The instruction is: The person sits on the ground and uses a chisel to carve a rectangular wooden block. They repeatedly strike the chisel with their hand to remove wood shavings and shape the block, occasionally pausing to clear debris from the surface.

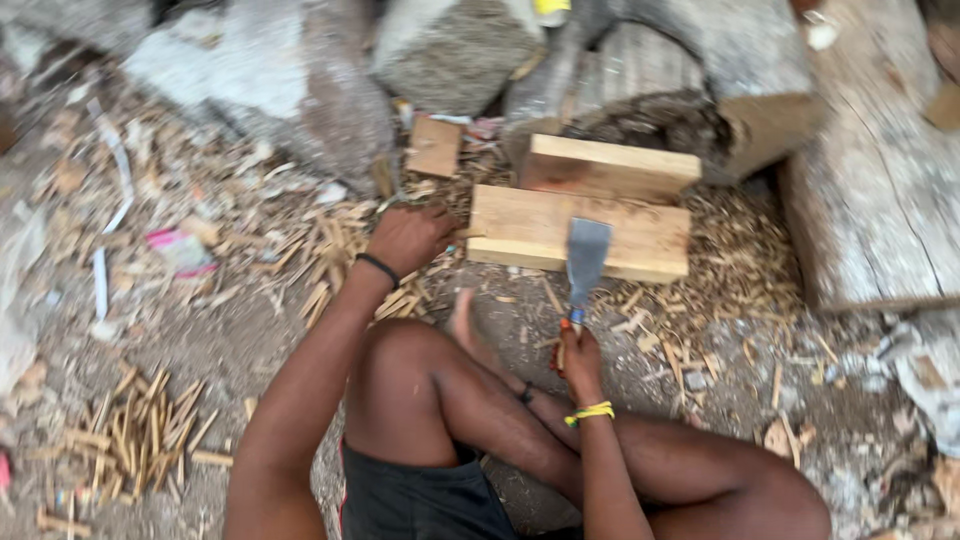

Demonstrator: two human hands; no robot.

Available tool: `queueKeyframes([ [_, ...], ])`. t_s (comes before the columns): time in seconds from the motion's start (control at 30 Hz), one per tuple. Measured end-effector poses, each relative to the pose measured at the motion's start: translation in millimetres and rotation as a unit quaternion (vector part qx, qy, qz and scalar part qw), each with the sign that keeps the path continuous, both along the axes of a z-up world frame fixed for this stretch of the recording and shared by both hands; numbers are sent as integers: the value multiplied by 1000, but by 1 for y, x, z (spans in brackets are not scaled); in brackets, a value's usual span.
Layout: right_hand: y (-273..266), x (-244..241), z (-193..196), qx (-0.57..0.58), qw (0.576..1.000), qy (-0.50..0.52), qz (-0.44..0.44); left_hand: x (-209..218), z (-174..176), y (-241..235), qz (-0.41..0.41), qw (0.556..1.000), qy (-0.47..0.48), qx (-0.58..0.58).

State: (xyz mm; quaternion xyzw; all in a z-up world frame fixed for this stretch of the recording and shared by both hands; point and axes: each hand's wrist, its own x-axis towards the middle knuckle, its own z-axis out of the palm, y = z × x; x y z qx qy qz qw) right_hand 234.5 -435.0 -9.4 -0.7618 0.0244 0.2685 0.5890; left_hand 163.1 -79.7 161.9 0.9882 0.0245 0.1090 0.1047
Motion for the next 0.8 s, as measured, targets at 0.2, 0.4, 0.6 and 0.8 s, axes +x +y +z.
queueKeyframes([
  [0.2,6,0,12,-17,999,-28,-1,100,-35,-34,-150,975,-70,144],
  [0.4,11,3,30,-52,998,-39,9,175,-75,-66,-189,961,-99,174],
  [0.6,14,5,37,-12,1000,-6,8,174,-88,-62,-156,972,-122,124],
  [0.8,13,3,33,3,1000,2,-7,150,-88,-71,-13,998,-57,-13],
])
